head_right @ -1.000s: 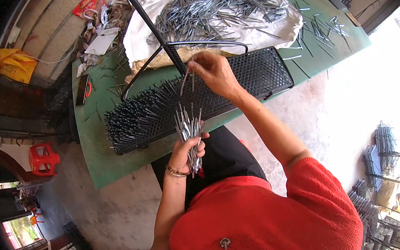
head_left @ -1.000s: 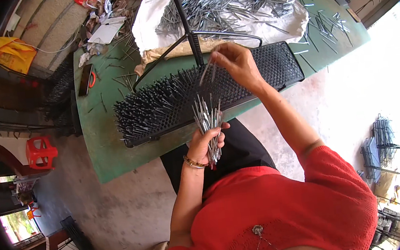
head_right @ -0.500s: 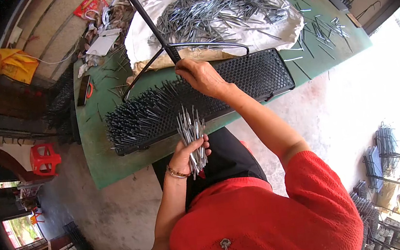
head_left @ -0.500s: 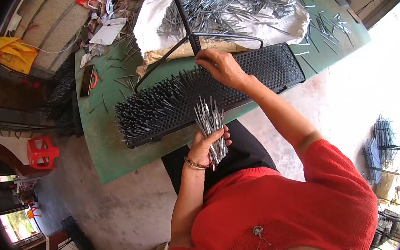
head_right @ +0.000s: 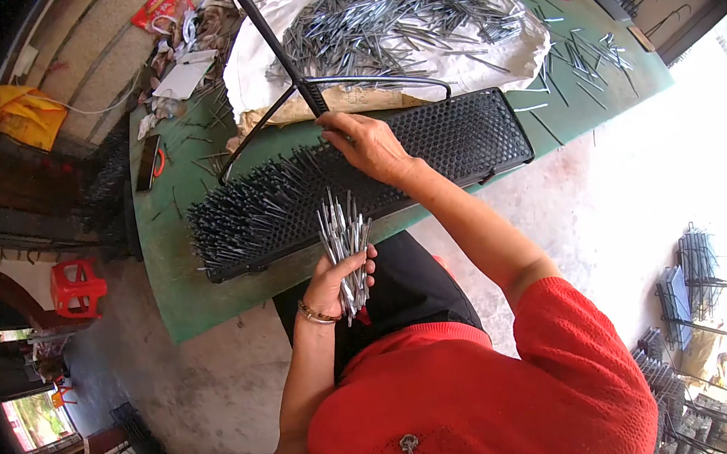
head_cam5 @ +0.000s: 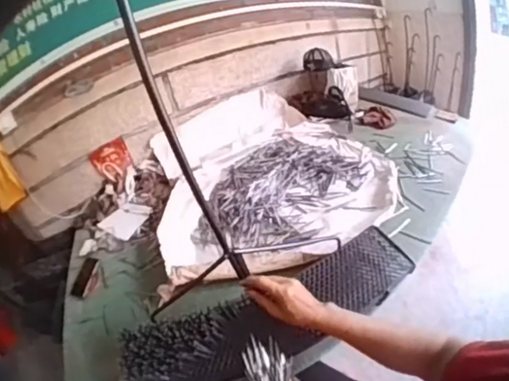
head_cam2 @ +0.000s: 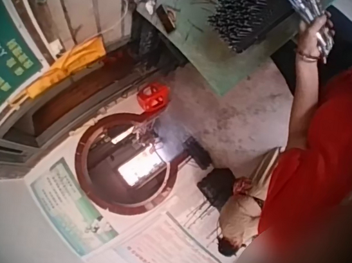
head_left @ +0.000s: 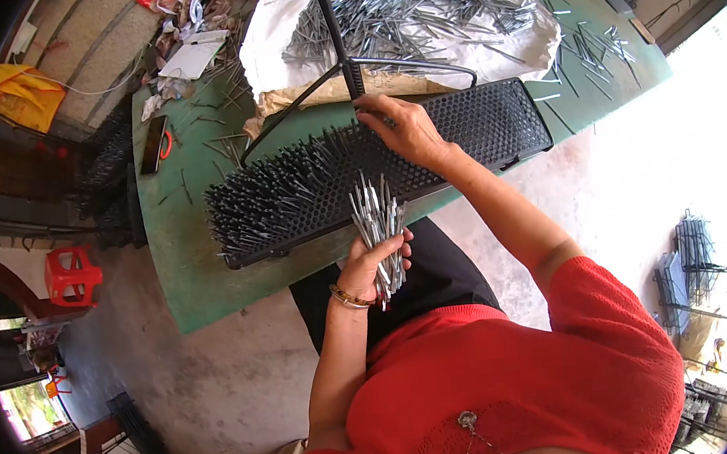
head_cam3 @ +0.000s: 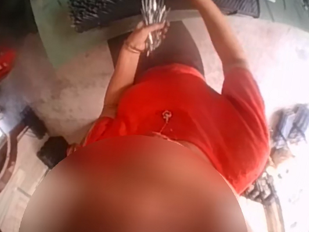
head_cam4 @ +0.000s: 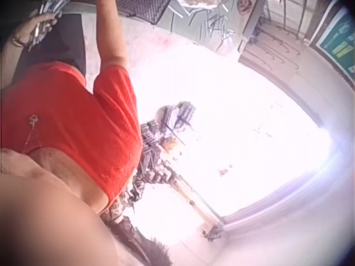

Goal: Picking and placing individual thin metal rods into a grid-like sorting mat.

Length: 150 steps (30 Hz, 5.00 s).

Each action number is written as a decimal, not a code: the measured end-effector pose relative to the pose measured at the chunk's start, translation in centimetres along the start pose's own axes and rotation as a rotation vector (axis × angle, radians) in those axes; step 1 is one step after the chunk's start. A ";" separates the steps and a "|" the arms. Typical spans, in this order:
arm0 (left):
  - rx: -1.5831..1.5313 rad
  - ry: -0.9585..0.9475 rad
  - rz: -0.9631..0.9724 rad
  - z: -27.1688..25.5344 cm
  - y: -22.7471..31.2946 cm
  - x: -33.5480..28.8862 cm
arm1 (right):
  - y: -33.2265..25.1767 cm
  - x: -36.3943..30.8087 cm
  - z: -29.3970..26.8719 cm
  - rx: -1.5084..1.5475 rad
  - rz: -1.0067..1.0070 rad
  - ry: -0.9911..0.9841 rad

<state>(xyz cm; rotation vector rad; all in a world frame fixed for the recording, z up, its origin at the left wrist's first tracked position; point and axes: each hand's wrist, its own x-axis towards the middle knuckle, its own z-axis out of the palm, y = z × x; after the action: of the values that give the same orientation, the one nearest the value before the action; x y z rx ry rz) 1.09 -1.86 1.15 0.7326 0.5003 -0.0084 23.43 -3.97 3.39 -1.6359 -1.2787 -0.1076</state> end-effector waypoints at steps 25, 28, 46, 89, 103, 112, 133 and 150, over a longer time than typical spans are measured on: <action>0.036 -0.006 -0.039 -0.6 0.0 0.0 | 0.4 -0.6 0.3 -0.011 0.091 0.015; 0.059 -0.019 -0.035 -0.8 -0.1 0.1 | 0.7 -0.5 0.2 -0.062 0.016 -0.004; 0.095 -0.151 0.078 0.1 0.3 -0.2 | -2.9 -1.3 -2.0 0.681 0.567 -0.279; 0.121 -0.075 0.023 0.3 -0.1 0.7 | -2.7 1.1 -3.3 0.259 0.365 -0.149; 0.068 -0.032 0.017 1.0 0.2 0.3 | -1.3 0.2 -0.3 -0.387 -0.201 -0.126; 0.023 -0.043 0.178 1.8 1.1 -0.1 | -3.5 -1.9 -3.9 0.381 0.442 -0.527; 0.067 -0.012 -0.004 1.9 0.1 0.9 | 0.6 0.8 -3.2 0.085 0.157 0.067; 0.017 -0.024 -0.027 1.8 -0.2 1.1 | 1.2 0.3 -2.0 0.028 0.041 -0.034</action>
<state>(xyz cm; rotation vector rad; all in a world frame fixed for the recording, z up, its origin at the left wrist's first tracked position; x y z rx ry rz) 2.80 -2.96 1.66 0.7416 0.4874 -0.0467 25.44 -5.15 3.70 -1.6448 -1.2668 -0.0366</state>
